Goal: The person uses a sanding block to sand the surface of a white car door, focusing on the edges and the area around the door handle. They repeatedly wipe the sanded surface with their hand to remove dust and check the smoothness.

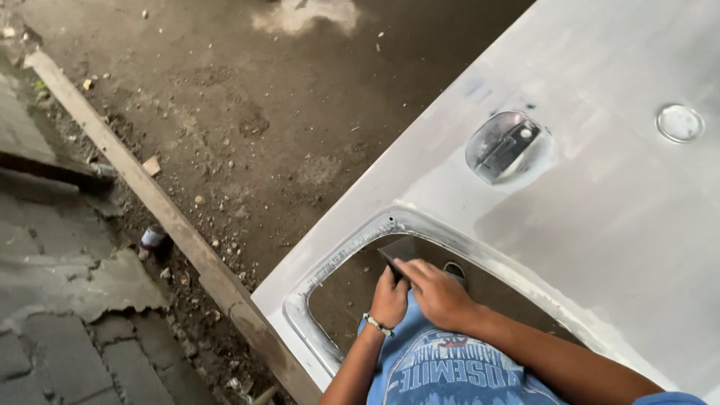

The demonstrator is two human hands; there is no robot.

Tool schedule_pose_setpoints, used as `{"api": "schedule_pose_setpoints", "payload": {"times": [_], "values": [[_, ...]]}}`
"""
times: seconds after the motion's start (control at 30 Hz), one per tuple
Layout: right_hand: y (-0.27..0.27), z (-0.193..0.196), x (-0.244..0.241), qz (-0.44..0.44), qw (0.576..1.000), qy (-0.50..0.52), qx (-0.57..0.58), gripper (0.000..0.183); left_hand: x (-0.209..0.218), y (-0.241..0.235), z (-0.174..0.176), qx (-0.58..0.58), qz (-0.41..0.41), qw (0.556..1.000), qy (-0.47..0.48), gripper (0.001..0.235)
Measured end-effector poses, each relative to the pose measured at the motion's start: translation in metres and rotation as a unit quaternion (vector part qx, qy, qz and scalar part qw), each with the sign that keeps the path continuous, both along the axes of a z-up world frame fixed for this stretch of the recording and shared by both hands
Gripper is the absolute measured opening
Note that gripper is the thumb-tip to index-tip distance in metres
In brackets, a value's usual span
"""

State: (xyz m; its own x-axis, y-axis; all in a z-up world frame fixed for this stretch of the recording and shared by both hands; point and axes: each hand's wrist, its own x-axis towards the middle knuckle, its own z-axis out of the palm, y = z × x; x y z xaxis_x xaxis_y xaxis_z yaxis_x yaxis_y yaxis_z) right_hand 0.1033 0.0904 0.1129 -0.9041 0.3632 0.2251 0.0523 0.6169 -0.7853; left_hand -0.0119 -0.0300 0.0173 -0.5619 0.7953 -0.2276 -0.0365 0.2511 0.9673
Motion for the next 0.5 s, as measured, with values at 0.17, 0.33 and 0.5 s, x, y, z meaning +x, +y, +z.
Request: {"api": "schedule_pose_setpoints", "payload": {"times": [0.17, 0.33, 0.5], "values": [[0.02, 0.002, 0.007, -0.022, 0.994, -0.11, -0.002, 0.064, 0.021, 0.007, 0.014, 0.019, 0.023, 0.999, -0.011, 0.033], [0.028, 0.006, 0.008, 0.06, 0.997, -0.037, -0.007, 0.058, 0.013, 0.016, 0.029, -0.033, 0.076, 0.995, 0.054, 0.03], [0.029, 0.002, 0.003, 0.063, 0.996, -0.061, 0.024, 0.062, 0.013, 0.02, 0.022, -0.005, 0.13, 0.991, 0.043, 0.028]]}}
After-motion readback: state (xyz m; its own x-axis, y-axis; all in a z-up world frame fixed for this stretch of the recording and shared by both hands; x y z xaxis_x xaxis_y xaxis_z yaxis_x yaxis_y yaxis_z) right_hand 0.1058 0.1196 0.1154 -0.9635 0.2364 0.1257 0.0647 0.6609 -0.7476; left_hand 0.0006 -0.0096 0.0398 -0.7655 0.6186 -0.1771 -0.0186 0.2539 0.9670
